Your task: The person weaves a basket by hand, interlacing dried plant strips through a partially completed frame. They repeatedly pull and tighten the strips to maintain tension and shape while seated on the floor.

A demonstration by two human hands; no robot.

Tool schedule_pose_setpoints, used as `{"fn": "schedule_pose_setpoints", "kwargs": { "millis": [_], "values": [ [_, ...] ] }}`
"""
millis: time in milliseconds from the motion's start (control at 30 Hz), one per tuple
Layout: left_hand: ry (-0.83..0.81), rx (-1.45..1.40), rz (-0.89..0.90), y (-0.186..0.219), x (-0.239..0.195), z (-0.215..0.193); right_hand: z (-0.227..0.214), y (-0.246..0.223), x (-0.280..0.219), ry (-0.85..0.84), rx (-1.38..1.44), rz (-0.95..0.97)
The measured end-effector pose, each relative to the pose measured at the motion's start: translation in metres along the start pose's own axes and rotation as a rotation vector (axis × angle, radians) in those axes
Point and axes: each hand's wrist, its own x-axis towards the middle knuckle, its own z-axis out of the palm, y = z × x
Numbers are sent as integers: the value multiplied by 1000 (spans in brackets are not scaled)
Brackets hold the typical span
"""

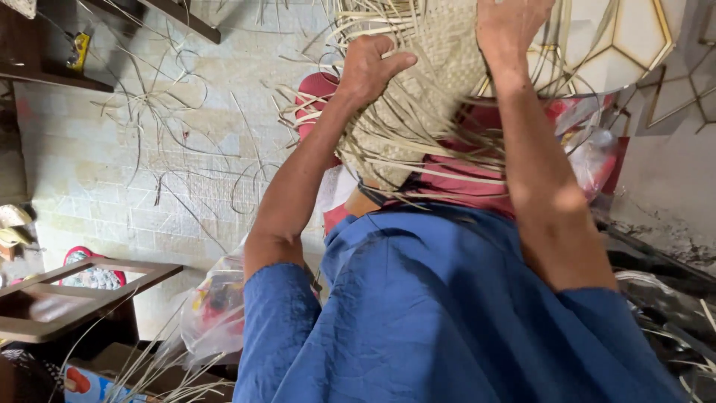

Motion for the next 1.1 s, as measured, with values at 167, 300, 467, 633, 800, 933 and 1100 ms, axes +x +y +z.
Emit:
{"fn": "schedule_pose_setpoints", "kwargs": {
  "millis": [167,300,467,633,800,933,1100],
  "values": [
    [-64,-116,-97,15,-32,-12,27,55,6,3,96,122],
    [-50,-107,-74,93,-50,-52,9,70,5,-20,321,183],
    [193,107,101,139,-107,-108,-23,58,-6,-115,286,292],
    [241,425,325,91,-166,-102,-40,16,-3,-144,-30,217],
    [135,480,336,75,-212,-70,-28,5,-6,-235,-223,239],
    [306,393,325,72,-236,-60,-26,9,-35,-94,-464,-215],
    [428,352,234,67,-244,-44,27,-1,-106,-344,62,-629]
  ]
}}
